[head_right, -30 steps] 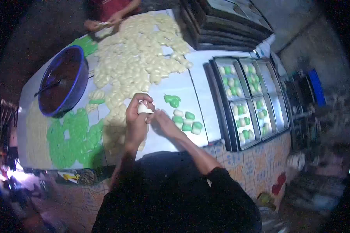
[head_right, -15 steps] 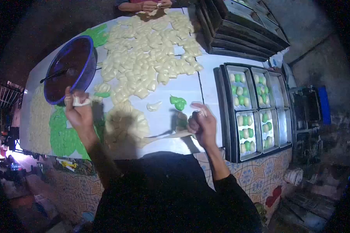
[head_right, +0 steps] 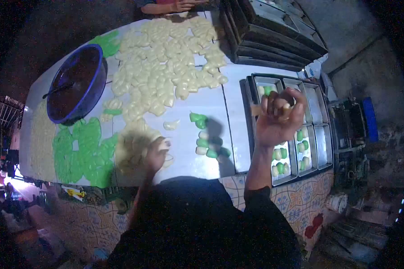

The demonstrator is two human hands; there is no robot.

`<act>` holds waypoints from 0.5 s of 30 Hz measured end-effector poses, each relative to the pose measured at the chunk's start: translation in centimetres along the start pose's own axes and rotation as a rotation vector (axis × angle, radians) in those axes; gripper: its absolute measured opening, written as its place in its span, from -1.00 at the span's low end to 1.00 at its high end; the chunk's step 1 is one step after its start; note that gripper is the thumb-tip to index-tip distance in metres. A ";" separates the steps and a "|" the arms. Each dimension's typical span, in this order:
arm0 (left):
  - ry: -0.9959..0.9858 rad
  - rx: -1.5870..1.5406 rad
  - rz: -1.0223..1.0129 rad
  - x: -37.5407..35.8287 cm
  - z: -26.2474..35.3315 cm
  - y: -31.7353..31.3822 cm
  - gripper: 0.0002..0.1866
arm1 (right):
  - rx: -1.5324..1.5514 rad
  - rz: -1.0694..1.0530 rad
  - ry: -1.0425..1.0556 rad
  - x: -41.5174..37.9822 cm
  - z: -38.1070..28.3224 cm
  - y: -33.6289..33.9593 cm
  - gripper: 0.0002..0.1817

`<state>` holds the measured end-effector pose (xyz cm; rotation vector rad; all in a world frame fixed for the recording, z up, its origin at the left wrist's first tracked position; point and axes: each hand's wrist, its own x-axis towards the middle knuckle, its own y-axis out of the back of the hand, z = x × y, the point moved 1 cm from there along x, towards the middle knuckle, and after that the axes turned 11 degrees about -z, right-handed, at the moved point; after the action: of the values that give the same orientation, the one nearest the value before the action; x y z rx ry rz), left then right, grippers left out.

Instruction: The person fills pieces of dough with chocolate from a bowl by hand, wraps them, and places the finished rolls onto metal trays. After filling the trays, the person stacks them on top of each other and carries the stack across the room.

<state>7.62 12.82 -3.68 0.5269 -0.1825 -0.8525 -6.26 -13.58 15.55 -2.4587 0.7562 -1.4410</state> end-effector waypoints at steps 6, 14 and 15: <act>-0.294 -0.229 -0.218 -0.3 8.3 2.3 -0.57 | -1.393 -0.771 -0.888 -11.2 13.6 2.9 -0.28; -0.286 -0.075 -0.103 -1.0 12.1 4.4 -0.31 | -0.307 -0.165 -1.206 -11.2 7.2 -7.2 -0.72; -0.329 -0.068 -0.013 -1.1 11.5 5.0 -0.27 | -0.126 -0.016 -1.011 -11.2 7.6 -6.1 -0.76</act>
<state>6.12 12.08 8.80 0.3215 -0.4498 -0.9522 -2.20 -3.22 5.71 -2.7738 0.5711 -0.0247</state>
